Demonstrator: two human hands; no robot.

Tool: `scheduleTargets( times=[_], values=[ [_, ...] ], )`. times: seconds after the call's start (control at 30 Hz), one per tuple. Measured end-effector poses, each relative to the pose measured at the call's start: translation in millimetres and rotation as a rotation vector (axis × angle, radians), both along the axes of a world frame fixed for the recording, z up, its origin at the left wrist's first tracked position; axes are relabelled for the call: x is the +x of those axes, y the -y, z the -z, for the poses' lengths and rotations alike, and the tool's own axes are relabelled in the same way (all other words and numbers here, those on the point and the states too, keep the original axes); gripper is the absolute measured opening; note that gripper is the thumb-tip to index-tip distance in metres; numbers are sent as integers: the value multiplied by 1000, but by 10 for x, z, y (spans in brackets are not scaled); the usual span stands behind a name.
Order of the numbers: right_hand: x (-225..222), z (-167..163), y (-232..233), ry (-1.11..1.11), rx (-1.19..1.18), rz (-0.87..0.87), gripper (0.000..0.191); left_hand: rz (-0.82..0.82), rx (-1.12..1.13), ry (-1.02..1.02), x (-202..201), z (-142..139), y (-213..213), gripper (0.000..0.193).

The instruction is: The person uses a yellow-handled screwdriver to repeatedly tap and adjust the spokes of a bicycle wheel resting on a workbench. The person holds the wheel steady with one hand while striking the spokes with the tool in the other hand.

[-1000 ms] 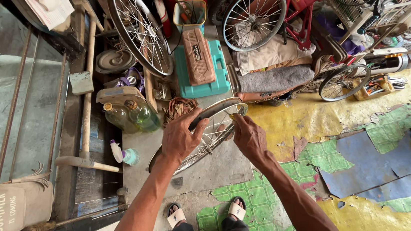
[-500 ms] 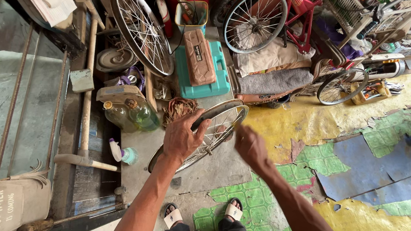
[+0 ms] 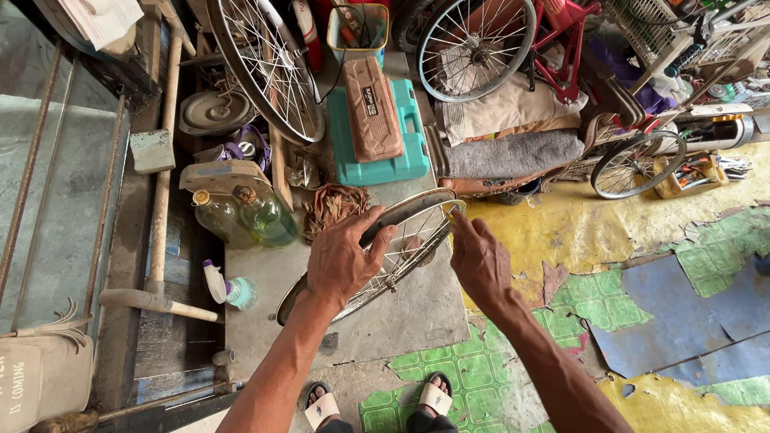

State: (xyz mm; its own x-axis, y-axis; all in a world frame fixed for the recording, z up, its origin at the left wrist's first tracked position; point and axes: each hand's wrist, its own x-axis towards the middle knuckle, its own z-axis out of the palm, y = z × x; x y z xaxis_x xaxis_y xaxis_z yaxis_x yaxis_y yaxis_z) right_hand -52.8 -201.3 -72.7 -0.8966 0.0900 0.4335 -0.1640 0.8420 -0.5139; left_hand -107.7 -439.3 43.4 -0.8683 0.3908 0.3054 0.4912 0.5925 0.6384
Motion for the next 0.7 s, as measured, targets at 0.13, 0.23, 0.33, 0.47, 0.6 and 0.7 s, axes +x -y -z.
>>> scheduleTargets(
  times=[0.13,0.23,0.33,0.47,0.6,0.7],
  values=[
    [151,-23,133,42,257,-73,34,7,26,-35,1,14,7,46],
    [227,-28,231,20,411,-95,39,7,17,-36,3,7,22,47],
    [192,-109,138,-57,463,-101,42,10,11,-19,14,6,29,47],
    [-1,-307,-60,207,583,-66,38,10,8,-15,14,32,-4,48],
    [-43,-414,40,304,489,73,39,-1,-39,33,51,63,-97,49],
    [-9,-448,171,593,545,30,40,-27,-119,92,129,64,-200,49]
  ],
)
